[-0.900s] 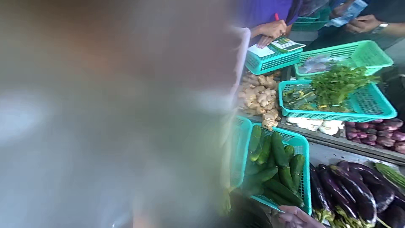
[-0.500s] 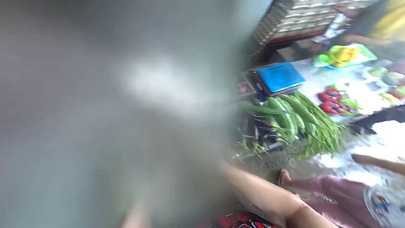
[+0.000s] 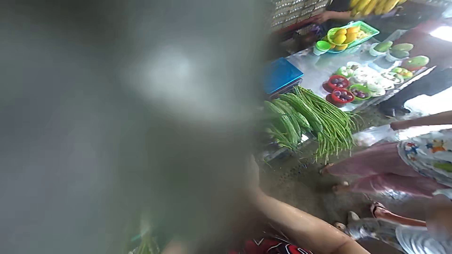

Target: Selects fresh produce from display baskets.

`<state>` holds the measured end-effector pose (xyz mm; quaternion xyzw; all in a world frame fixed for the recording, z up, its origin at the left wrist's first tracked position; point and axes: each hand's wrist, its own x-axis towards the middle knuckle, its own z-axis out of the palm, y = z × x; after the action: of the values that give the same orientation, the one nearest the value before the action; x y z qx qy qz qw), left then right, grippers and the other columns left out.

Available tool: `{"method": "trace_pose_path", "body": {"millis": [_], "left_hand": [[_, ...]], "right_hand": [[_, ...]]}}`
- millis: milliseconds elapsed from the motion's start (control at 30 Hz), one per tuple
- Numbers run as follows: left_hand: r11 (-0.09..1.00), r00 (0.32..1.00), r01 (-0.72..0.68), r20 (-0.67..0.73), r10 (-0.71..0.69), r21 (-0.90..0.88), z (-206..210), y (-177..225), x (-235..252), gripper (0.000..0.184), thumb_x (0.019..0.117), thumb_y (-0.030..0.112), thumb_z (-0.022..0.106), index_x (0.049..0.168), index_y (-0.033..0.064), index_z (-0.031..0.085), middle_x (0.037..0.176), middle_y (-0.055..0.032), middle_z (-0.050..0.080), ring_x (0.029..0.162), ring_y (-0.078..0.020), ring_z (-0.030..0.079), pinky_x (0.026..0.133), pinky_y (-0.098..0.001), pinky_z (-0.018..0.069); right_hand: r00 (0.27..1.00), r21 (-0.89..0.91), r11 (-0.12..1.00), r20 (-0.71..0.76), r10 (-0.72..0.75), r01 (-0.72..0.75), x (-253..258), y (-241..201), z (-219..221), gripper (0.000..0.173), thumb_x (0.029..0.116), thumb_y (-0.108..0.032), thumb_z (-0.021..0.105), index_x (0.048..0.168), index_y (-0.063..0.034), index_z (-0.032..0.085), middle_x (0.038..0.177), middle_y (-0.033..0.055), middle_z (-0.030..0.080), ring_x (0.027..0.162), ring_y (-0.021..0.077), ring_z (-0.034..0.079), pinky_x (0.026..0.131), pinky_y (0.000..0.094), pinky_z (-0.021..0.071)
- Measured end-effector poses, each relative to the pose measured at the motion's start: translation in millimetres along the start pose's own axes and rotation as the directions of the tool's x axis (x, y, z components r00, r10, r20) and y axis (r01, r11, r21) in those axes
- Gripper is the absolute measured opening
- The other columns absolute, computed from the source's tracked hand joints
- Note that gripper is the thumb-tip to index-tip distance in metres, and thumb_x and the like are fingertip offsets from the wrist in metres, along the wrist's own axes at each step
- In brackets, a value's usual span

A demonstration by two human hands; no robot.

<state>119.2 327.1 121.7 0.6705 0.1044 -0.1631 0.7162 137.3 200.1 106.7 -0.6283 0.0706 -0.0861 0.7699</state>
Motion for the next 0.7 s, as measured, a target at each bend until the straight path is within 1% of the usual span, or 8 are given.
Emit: {"method": "trace_pose_path", "body": {"millis": [200, 300, 400, 467, 500, 533, 567, 700], "left_hand": [[0.956, 0.974, 0.136, -0.143, -0.177, -0.261, 44, 8, 21, 0.039, 0.1136, 0.024, 0.027, 0.12, 0.0027, 0.059, 0.071, -0.0023, 0.058, 0.043, -0.0053, 0.035, 0.038, -0.0198, 0.0279], [0.997, 0.985, 0.056, -0.165, -0.047, 0.05, 55, 19, 24, 0.036, 0.1132, 0.023, 0.032, 0.124, 0.0028, 0.06, 0.085, -0.0029, 0.067, 0.049, -0.0067, 0.044, 0.044, -0.0233, 0.0374], [0.831, 0.986, -0.079, -0.081, 0.147, 0.55, 65, 16, 31, 0.037, 0.106, 0.033, 0.051, 0.123, 0.0048, 0.068, 0.102, -0.0067, 0.074, 0.086, -0.0142, 0.071, 0.081, -0.0344, 0.0586], [0.612, 0.997, 0.0, -0.051, 0.065, 0.791, 84, 34, 30, 0.048, 0.1053, 0.043, 0.053, 0.129, 0.0022, 0.065, 0.113, -0.0192, 0.072, 0.11, -0.031, 0.069, 0.1, -0.0496, 0.051], [0.5, 0.998, 0.058, -0.059, -0.014, 0.864, 97, 46, 29, 0.053, 0.1067, 0.045, 0.05, 0.135, 0.0016, 0.061, 0.123, -0.0223, 0.069, 0.12, -0.0355, 0.065, 0.106, -0.0528, 0.0466], [0.401, 0.995, 0.095, -0.078, -0.058, 0.911, 107, 51, 30, 0.056, 0.1079, 0.047, 0.045, 0.137, 0.0015, 0.059, 0.129, -0.0224, 0.067, 0.125, -0.0363, 0.063, 0.108, -0.0534, 0.0451], [0.332, 0.994, 0.108, -0.091, -0.066, 0.937, 115, 51, 31, 0.056, 0.1091, 0.046, 0.042, 0.138, 0.0014, 0.058, 0.132, -0.0222, 0.065, 0.127, -0.0367, 0.062, 0.108, -0.0537, 0.0453], [0.301, 0.997, 0.069, -0.052, -0.063, 0.951, 120, 37, 27, 0.047, 0.1106, 0.032, 0.039, 0.143, 0.0037, 0.057, 0.148, -0.0238, 0.052, 0.122, -0.0413, 0.063, 0.103, -0.0543, 0.0498]], "right_hand": [[0.98, 0.128, 0.974, -0.097, -0.175, 0.187, 21, -7, -44, 0.027, 0.1116, -0.014, 0.028, 0.109, 0.0011, 0.05, 0.076, 0.0064, 0.06, 0.066, 0.0188, 0.065, 0.067, 0.0364, 0.0612], [0.998, 0.071, 0.995, -0.004, -0.069, 0.069, 36, -14, -70, 0.02, 0.1085, -0.013, 0.041, 0.111, 0.0032, 0.053, 0.068, 0.0023, 0.058, 0.057, 0.0153, 0.06, 0.059, 0.0351, 0.0583], [0.92, 0.058, 0.921, 0.1, 0.379, -0.385, 42, -8, -82, 0.027, 0.1099, -0.02, 0.045, 0.117, 0.0028, 0.057, 0.074, 0.0041, 0.059, 0.058, 0.0122, 0.057, 0.056, 0.0278, 0.0522], [0.808, 0.132, 0.798, 0.06, 0.586, -0.588, 37, 3, -77, 0.037, 0.1108, -0.03, 0.044, 0.127, -0.0001, 0.058, 0.094, 0.0093, 0.066, 0.074, 0.0146, 0.064, 0.065, 0.0313, 0.0556], [0.765, 0.203, 0.743, 0.055, 0.641, -0.637, 34, 8, -75, 0.044, 0.111, -0.034, 0.043, 0.136, -0.001, 0.057, 0.114, 0.0136, 0.067, 0.095, 0.0185, 0.065, 0.083, 0.0371, 0.0556], [0.737, 0.285, 0.699, 0.044, 0.674, -0.656, 32, 10, -72, 0.049, 0.1113, -0.038, 0.04, 0.141, -0.0028, 0.055, 0.125, 0.0154, 0.065, 0.108, 0.0209, 0.064, 0.093, 0.0407, 0.0539], [0.715, 0.344, 0.665, 0.025, 0.699, -0.663, 30, 4, -69, 0.051, 0.111, -0.043, 0.038, 0.142, -0.0055, 0.054, 0.127, 0.0146, 0.065, 0.111, 0.0212, 0.064, 0.094, 0.0415, 0.0537], [0.657, 0.305, 0.619, 0.028, 0.754, -0.724, 20, -69, -59, 0.053, 0.1126, -0.04, 0.034, 0.152, -0.0051, 0.041, 0.145, 0.015, 0.055, 0.128, 0.0223, 0.056, 0.107, 0.0413, 0.0455]]}}
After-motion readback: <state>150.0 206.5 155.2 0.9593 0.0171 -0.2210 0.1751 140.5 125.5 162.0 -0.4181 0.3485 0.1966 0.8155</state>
